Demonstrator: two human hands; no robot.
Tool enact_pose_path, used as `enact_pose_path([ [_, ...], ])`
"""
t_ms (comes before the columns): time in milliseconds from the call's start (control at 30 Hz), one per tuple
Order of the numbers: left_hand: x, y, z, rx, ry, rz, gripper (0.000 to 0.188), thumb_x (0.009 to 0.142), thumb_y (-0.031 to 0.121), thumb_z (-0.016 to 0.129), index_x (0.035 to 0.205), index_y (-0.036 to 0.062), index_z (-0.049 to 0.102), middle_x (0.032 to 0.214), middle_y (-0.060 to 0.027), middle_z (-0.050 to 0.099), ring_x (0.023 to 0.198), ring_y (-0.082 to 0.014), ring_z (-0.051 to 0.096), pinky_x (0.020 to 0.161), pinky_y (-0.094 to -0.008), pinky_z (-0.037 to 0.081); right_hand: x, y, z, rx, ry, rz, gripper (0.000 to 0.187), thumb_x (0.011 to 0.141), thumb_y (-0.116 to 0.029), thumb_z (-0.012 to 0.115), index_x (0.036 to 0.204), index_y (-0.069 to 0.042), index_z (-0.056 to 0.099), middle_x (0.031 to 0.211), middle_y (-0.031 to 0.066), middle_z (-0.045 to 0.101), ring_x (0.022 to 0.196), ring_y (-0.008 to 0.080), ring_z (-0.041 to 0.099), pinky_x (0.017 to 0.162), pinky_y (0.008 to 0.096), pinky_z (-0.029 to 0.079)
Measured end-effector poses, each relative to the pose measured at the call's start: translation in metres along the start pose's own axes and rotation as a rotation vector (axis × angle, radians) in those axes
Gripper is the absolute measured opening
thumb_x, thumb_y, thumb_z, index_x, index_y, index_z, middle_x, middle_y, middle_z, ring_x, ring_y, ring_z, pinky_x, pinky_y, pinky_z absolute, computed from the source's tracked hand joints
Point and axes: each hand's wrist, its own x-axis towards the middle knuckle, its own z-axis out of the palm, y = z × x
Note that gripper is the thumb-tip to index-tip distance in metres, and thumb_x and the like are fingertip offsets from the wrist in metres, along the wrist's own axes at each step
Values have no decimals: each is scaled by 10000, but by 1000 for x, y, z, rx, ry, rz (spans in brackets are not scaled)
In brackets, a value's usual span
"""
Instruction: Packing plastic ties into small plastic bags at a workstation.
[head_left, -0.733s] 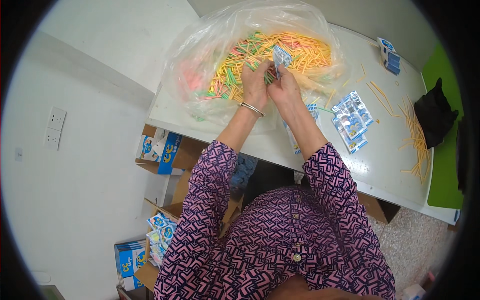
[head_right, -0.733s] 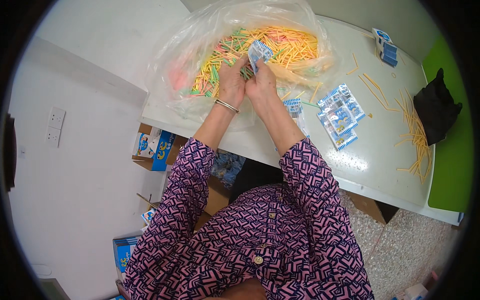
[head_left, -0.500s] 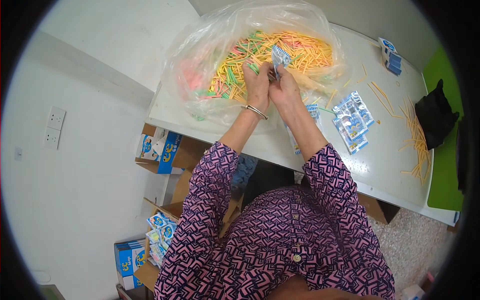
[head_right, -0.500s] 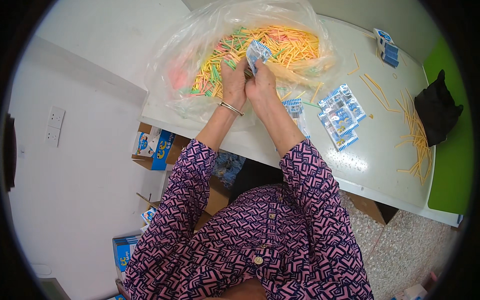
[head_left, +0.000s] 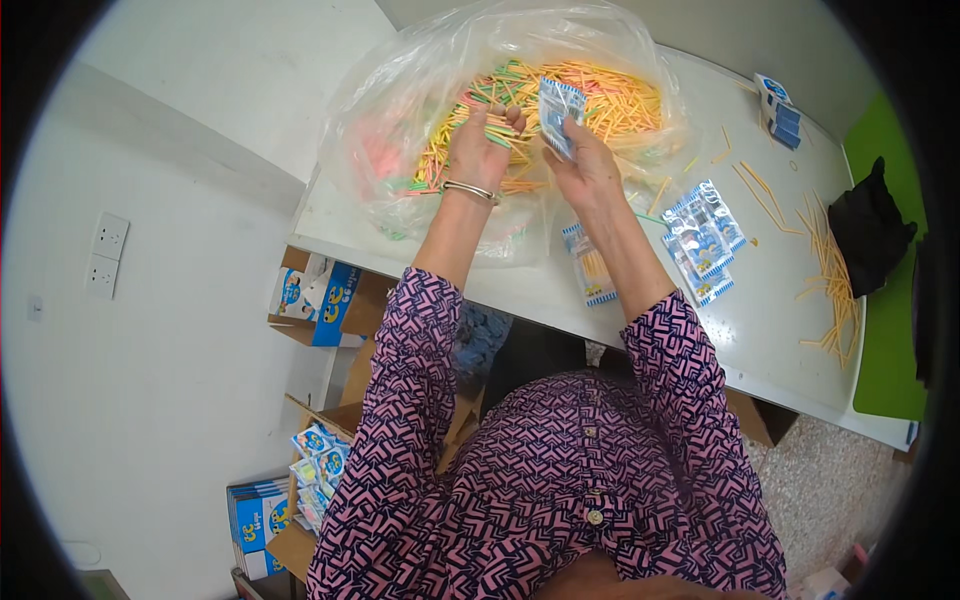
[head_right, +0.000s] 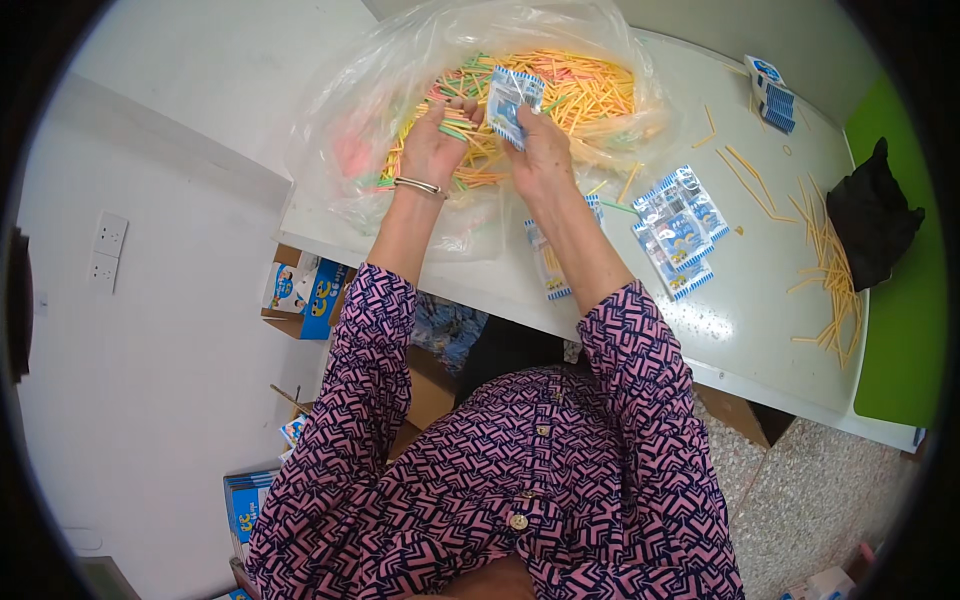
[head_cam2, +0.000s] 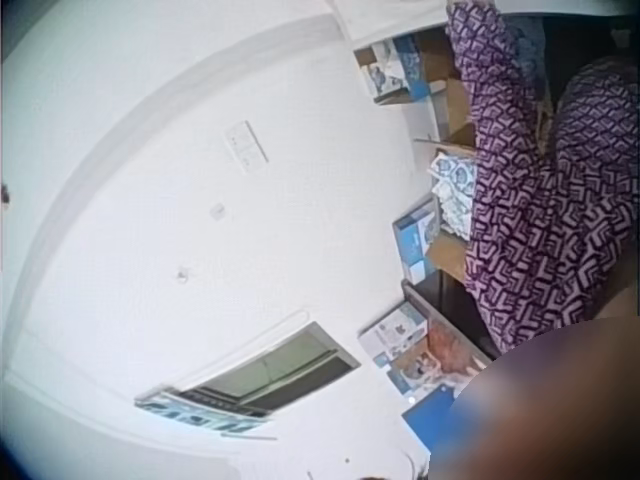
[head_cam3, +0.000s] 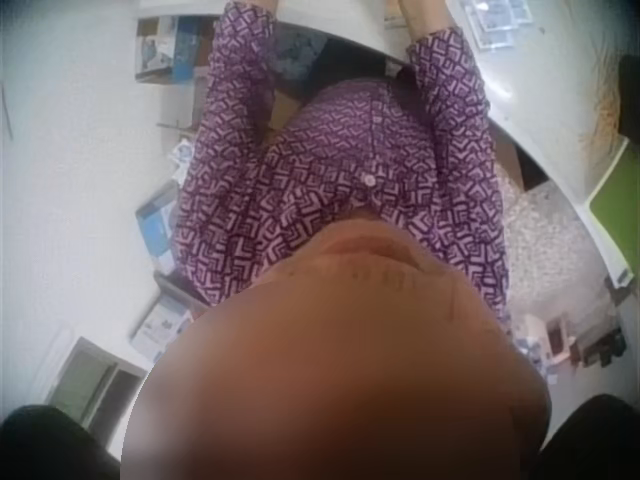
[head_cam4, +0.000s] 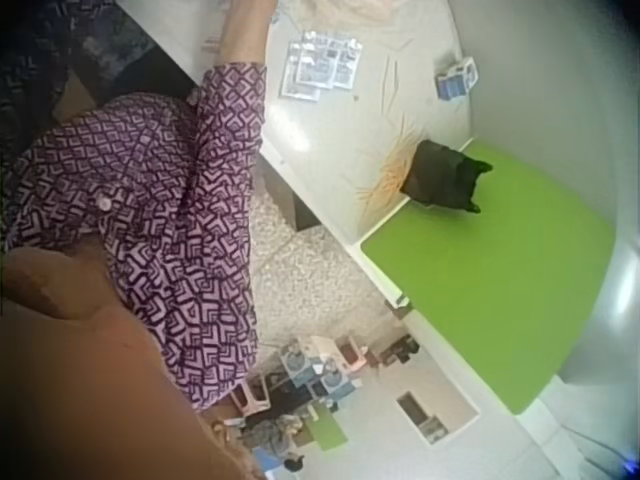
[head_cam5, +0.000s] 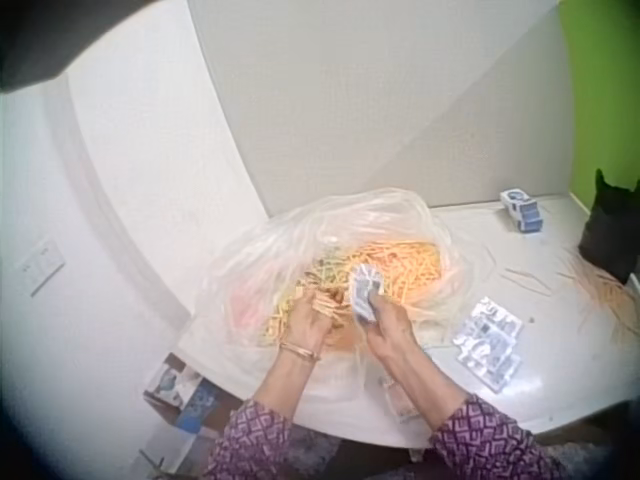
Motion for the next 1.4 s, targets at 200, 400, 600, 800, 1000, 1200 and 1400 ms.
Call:
enact_pose_path([
  [200,-2,18,6,240,-43,89,131,982,180,341,1039,73,391,852,-143,564,833,-314,596,647,-426,480,-6,-38,-32,-370,-212,-79,216,894,-159,582,1049,-9,568,985,60,636,863,116,608,796,280,491],
  [400,-10,12,18,257,-57,61,214,983,220,331,1028,33,425,909,-169,593,890,-329,601,760,-423,494,-38,-48,-28,-495,-312,-71,209,873,-186,615,1007,-25,618,921,30,656,790,88,613,735,240,495],
  [600,-36,-7,38,290,-112,-82,342,977,231,351,972,-81,492,927,-202,599,910,-277,606,844,-394,505,-47,-40,-10,-878,-595,-29,179,849,-207,629,830,-30,650,725,-38,589,662,34,514,605,208,406],
  [800,-42,-11,39,493,-136,-106,378,989,280,330,1071,-58,478,1071,-210,573,1054,-285,545,945,-367,459,-44,-43,-10,-1285,-658,-221,218,868,-189,591,739,-14,601,671,-43,513,623,23,434,540,216,351],
  [1000,-16,-3,34,182,-25,-47,320,998,203,305,1042,-81,447,1004,-212,556,982,-319,561,933,-446,476,-61,-74,-17,-1550,-673,-417,253,818,-198,599,710,30,567,563,50,475,550,98,434,518,309,369],
  [1200,-3,26,13,96,-14,-4,188,982,183,330,1052,35,424,899,-159,546,863,-325,571,850,-481,498,-99,-173,-62,-1686,-338,-461,249,862,-186,583,738,26,541,592,26,432,575,101,404,520,283,333],
  [1400,-13,-3,38,107,-14,-21,217,980,201,338,972,15,449,896,-162,547,859,-321,569,832,-474,494,-108,-237,-123,-2096,289,-1073,212,874,-186,572,811,15,602,627,19,513,603,87,447,548,259,364],
])
